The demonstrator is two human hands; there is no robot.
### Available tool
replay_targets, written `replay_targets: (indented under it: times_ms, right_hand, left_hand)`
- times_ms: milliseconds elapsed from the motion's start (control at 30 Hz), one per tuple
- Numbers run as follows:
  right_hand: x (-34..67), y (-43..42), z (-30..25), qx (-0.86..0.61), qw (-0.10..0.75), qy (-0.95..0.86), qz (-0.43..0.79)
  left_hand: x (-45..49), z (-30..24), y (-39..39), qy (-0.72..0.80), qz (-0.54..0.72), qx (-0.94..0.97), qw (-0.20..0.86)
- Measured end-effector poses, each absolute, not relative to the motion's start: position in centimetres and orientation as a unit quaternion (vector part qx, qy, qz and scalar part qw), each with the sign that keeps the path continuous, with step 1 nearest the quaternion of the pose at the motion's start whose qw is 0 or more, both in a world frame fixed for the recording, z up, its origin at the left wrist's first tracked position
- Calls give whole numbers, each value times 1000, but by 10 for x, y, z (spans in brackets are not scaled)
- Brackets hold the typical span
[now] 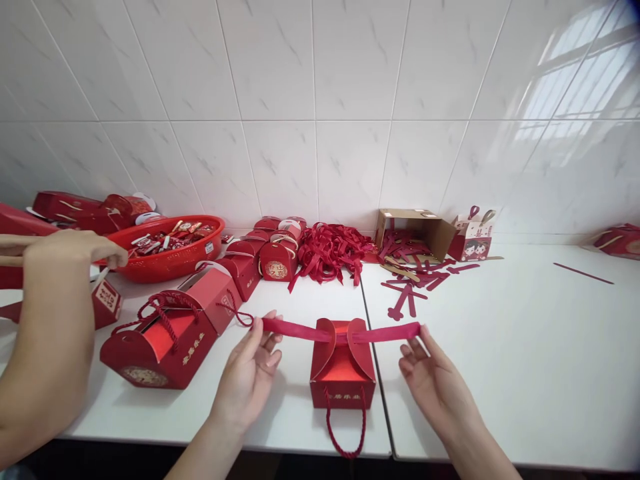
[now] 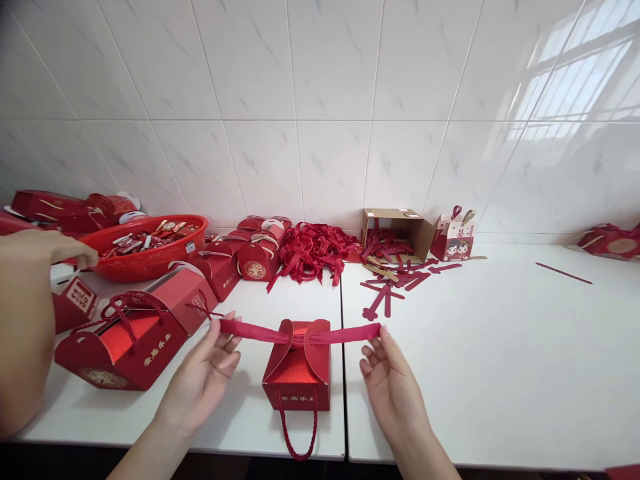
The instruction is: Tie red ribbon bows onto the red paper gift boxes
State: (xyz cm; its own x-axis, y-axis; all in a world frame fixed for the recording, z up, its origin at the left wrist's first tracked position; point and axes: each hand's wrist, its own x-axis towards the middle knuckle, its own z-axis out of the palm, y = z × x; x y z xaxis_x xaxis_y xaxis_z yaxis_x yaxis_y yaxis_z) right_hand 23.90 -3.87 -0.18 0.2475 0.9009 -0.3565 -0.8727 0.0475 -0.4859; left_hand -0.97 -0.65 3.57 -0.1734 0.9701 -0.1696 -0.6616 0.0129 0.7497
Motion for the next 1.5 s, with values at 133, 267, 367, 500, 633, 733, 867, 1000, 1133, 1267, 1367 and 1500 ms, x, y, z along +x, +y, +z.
replay_targets:
  times_ms: [133,267,367,500,633,733,867,1000,1133,1267,1367,1500]
  right_hand:
    - [252,-34,24,-358,772,-185,491]
    - [253,-25,60,-353,755,-347,429]
    - [248,-18,84,-361,729,-432,389]
    - [238,-8,111,-346,718,-493,348]
    - [227,-3,132,-296,695,-547,360]
    - [220,-4,143,-278,672,-579,368]
    - [216,-9,152,-246,654,-599,390]
    - [214,-11,159,-222,641,-576,457]
    - [211,-7,162,-278,627,-563,460]
    - [210,-2,156,-330,560,-599,467]
    - [210,-4,150,-302,532,-629,479]
    - [209,-9,147,-261,525,-657,474]
  left_hand:
    - [-10,62,0,354,708,360,495]
    - [-5,93,4,355,691,496,389]
    - [4,114,6,362,638,587,342]
    - [17,136,11,342,631,620,317]
    - [24,148,17,331,591,654,337]
    - [26,154,17,328,559,681,341]
    - [29,159,14,320,549,683,361]
    - [30,161,13,320,558,668,375]
    - [28,162,11,292,562,673,383]
    - [28,163,5,261,496,732,388]
    - [28,162,3,285,436,767,374]
    - [27,159,3,301,410,787,349]
